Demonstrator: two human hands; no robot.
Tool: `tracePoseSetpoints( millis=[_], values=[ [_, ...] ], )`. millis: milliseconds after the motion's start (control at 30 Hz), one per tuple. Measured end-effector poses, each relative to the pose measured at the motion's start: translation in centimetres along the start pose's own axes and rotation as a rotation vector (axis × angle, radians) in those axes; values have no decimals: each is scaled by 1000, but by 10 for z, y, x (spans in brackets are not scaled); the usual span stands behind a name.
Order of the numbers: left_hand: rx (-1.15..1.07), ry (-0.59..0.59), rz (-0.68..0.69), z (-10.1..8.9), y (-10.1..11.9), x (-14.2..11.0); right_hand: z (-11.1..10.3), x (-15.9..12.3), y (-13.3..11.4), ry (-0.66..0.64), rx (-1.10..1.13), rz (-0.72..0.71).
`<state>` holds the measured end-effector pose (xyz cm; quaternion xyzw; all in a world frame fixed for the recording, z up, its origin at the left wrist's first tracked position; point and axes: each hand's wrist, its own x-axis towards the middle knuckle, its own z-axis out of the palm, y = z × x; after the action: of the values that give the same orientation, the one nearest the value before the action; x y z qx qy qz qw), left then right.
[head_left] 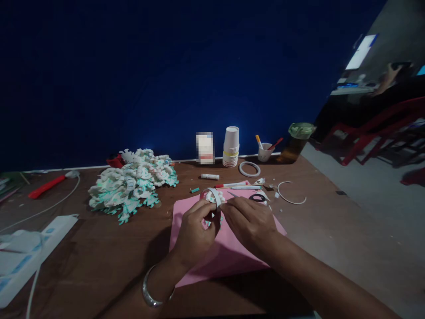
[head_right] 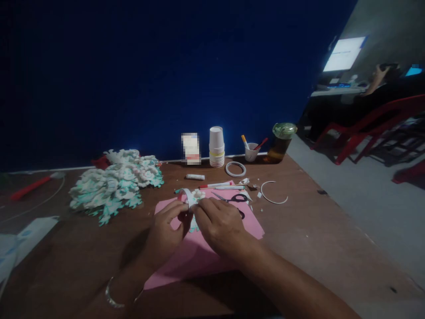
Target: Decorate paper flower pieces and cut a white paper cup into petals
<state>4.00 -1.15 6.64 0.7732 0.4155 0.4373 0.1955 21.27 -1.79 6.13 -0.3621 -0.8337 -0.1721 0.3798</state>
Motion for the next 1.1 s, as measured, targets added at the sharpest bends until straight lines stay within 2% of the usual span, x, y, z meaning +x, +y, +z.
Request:
tracePoseSetpoints(
  millis=[133,300,400,567,767,933,1100],
  values=[
    [81,4,60,3,-4,-1,5,0,0,-62,-110,-6],
    [43,3,51,4,-10,-2,12,2,2,12,-108,43],
    [-15,3,6,3,-13,-3,13,2,4,39,25,147],
    [-39,-13,-44,1,-17,-7,18,1,5,25,398,323],
    [12,-49,37,-3,-15,-8,17,2,5,-54,600,341],
    [-7,-49,53,-2,-13,-8,17,-1,3,-86,538,319],
    [-4,-49,41,-2,-12,-7,20,-4,3,-65,445,295]
  ],
)
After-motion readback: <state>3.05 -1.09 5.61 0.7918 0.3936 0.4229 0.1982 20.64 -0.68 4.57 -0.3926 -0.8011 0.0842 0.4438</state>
